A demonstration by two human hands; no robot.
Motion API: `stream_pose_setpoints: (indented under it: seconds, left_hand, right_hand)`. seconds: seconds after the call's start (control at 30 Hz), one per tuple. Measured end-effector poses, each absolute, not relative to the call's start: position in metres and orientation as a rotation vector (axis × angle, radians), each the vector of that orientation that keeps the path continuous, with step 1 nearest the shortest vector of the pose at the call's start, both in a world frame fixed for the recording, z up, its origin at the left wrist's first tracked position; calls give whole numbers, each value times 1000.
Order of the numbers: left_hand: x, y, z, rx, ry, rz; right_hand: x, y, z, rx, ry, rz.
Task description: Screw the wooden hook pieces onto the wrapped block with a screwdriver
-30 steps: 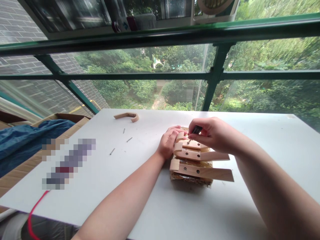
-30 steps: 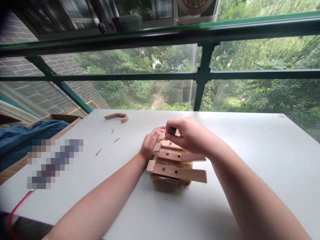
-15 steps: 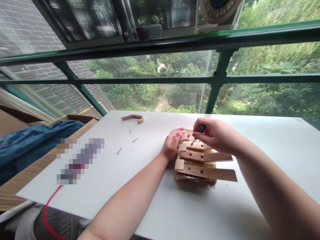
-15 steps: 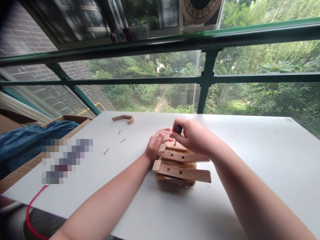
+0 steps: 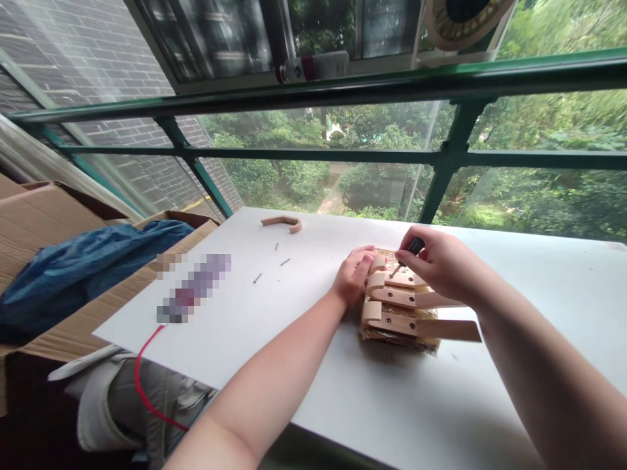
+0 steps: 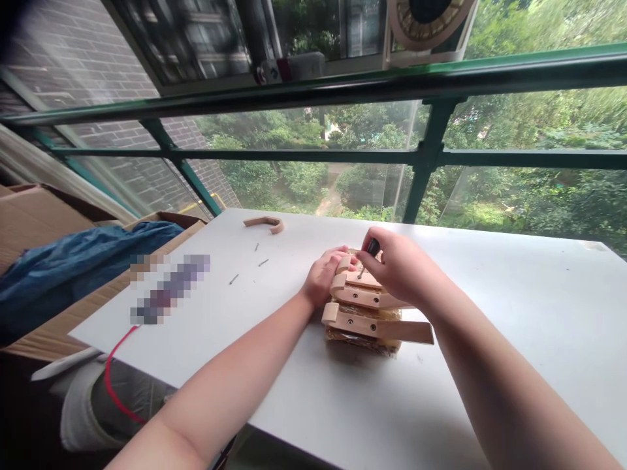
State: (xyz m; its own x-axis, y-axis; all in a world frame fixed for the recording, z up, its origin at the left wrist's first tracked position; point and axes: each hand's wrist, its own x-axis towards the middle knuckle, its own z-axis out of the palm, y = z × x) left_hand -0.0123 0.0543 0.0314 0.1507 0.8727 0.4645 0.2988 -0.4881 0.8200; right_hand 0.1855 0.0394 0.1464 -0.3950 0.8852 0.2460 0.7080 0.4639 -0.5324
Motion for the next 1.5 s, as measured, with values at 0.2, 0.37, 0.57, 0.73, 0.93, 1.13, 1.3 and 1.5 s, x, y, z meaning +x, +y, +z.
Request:
stream_pose_setpoints:
  seconds: [0.2, 0.37, 0.57, 0.73, 0.93, 1.13, 1.3, 1.5]
  left_hand:
    - [-14, 54, 32, 1911, 1094, 1335]
    - [-14, 55, 33, 1902, 1092, 1321]
    - [-13, 56, 33, 1904, 1092, 1338]
    - [-13, 58, 33, 1924, 1106, 1317]
    - [-13, 59, 34, 1914, 1079, 1323]
    - [-13, 60, 34, 1913, 1074, 1312]
    - [-13, 60, 33, 1934, 1062, 1329]
    - [-13, 61, 32, 1918, 1066, 1341]
  right_hand:
    - [188, 47, 145, -1405, -2111, 538]
    - [186, 44, 145, -1404, -2135, 468]
    - [183, 39, 143, -1325, -2212, 430]
    - [186, 37, 145, -1334, -2262, 400]
    - [185, 35, 147, -1319, -2288, 405]
    - [188, 35, 149, -1298, -2370, 257]
    - [188, 31, 153, -1283, -2426, 184]
    - [188, 30, 154, -1364, -2363, 163]
